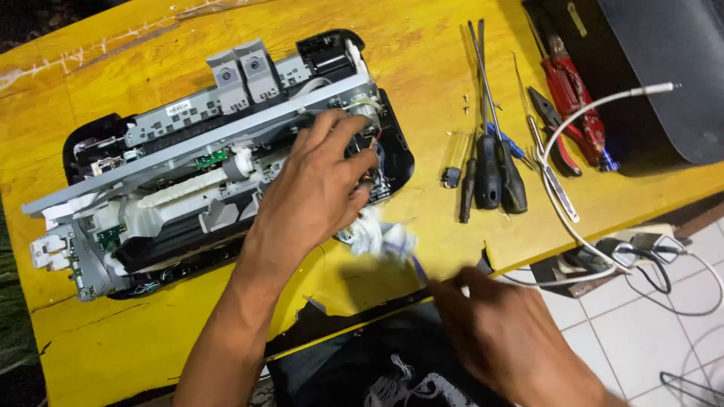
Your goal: The person cleans the internal components of a disassembled printer using a toothbrush and a cloth. They brush various parts, wipe surfaces, and reposition the printer to access different areas.
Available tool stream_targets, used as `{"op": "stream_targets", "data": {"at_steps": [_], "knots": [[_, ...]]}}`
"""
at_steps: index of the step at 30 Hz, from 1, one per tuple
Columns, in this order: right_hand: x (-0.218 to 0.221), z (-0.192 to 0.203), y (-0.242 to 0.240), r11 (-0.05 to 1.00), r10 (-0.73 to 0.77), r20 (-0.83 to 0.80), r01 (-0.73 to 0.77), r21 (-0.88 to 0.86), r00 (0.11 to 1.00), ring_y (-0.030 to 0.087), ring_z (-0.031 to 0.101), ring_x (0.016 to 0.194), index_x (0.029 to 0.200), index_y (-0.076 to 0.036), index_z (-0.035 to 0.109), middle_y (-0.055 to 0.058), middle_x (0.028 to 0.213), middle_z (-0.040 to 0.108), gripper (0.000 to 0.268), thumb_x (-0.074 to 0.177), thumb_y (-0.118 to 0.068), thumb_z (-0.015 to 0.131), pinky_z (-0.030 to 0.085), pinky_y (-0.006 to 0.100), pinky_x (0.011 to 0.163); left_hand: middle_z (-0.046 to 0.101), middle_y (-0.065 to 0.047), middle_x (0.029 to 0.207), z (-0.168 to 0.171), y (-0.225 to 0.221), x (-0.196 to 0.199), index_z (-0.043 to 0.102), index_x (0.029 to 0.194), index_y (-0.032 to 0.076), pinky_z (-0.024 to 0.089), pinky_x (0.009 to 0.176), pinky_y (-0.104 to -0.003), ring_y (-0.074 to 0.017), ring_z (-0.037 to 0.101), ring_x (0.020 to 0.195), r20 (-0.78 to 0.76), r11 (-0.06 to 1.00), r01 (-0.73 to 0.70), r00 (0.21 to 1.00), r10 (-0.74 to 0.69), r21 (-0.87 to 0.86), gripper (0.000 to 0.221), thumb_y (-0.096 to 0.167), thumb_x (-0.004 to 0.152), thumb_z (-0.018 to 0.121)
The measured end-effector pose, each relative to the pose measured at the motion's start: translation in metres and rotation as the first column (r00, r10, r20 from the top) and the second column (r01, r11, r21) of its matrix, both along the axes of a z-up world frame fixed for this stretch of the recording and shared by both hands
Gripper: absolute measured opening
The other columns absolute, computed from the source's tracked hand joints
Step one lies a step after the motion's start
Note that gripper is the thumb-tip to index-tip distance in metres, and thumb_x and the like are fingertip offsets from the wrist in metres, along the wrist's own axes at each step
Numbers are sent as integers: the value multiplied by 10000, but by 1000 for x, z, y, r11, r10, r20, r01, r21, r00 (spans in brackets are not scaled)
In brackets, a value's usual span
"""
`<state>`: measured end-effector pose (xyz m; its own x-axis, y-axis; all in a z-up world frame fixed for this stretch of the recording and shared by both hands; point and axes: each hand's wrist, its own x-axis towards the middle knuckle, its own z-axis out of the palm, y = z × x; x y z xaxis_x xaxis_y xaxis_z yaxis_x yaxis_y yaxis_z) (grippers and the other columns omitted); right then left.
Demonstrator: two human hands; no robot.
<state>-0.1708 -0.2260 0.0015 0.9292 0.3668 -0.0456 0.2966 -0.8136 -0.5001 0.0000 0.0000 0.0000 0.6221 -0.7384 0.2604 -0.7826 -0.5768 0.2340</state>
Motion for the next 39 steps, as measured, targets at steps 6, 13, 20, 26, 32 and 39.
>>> {"op": "stream_targets", "data": {"at_steps": [6,13,20,26,32,39], "knots": [[-1,-27,22,883,-446,195,393,257,873,185,563,580,1273,-47,609,122,1017,665,360,928,-92,700,473,361,511,562,-211,1384,-7,-1,6,768,1094,42,519,1047,-541,-362,434,1308,-45,1000,-13,999,12,-14,371,187,770,873],[-15,-55,36,873,-396,209,297,386,894,239,687,848,1183,-21,663,133,1023,659,270,918,-49,707,585,312,684,546,-204,1384,-14,-1,6,763,1084,38,517,1026,-555,-355,424,1311,-44,1000,-24,999,24,-14,358,189,778,872],[-7,-60,9,916,-396,358,338,215,845,204,651,654,1085,-43,749,132,1057,642,222,868,-63,790,541,349,534,557,-204,1386,-15,-2,6,772,1119,68,502,1070,-541,-350,433,1302,-53,999,-43,998,41,-33,382,205,777,872],[-7,-45,-5,912,-411,417,365,189,811,179,636,721,1133,-42,780,127,1042,673,259,876,-33,814,559,293,601,566,-221,1359,-15,0,6,769,1108,62,503,1063,-524,-357,435,1292,-55,999,-29,998,26,-41,342,183,798,847],[23,-43,-14,923,-382,521,339,180,763,249,633,787,1159,45,758,206,1056,673,257,907,4,792,555,311,573,559,-223,1384,-8,-2,3,772,1109,67,512,1058,-506,-366,429,1324,-73,998,-55,996,54,-14,359,189,783,858],[62,-4,-2,931,-184,521,318,-181,834,102,442,382,1209,-106,772,108,1051,702,350,953,101,652,276,251,263,571,-226,1313,0,-2,0,769,1006,2,586,912,-404,-352,452,1259,-47,993,-1,999,-4,-117,222,68,805,834]]}}
